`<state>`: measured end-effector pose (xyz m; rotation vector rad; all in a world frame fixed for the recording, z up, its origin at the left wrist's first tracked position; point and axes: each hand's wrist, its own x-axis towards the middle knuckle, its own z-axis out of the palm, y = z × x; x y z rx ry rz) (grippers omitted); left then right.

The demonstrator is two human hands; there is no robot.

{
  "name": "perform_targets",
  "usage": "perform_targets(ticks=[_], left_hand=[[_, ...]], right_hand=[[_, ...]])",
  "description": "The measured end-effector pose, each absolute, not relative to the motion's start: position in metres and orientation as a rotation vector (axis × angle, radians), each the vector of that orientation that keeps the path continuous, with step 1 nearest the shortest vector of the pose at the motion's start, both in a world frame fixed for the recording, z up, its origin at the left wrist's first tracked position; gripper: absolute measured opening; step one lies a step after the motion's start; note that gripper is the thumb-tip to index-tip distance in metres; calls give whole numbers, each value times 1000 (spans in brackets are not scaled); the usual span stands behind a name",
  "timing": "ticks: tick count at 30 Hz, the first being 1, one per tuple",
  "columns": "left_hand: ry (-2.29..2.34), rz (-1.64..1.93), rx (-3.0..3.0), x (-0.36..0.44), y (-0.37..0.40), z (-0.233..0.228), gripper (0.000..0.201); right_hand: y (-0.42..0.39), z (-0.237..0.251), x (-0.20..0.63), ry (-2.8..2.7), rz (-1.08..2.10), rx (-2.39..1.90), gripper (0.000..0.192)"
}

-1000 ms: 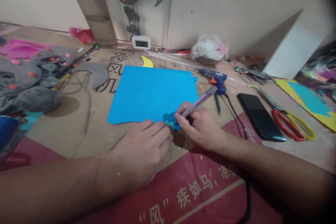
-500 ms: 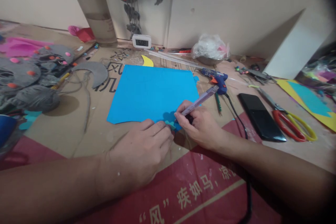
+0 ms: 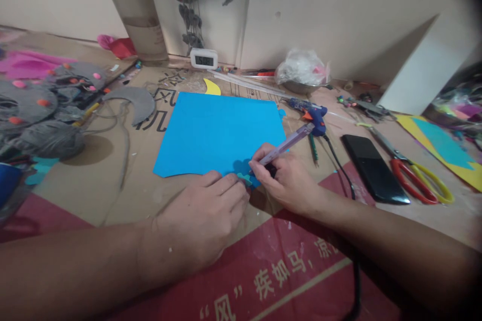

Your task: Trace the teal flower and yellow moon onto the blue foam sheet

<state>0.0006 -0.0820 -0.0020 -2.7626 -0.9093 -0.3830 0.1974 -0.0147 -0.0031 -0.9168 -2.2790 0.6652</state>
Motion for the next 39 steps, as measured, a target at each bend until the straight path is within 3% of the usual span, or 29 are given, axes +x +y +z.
perform_targets(ticks=[39], left_hand=[[-913, -354, -2784, -1, -83, -6, 28]], right_hand=[[-14, -1, 191, -2321, 671, -1010, 27]])
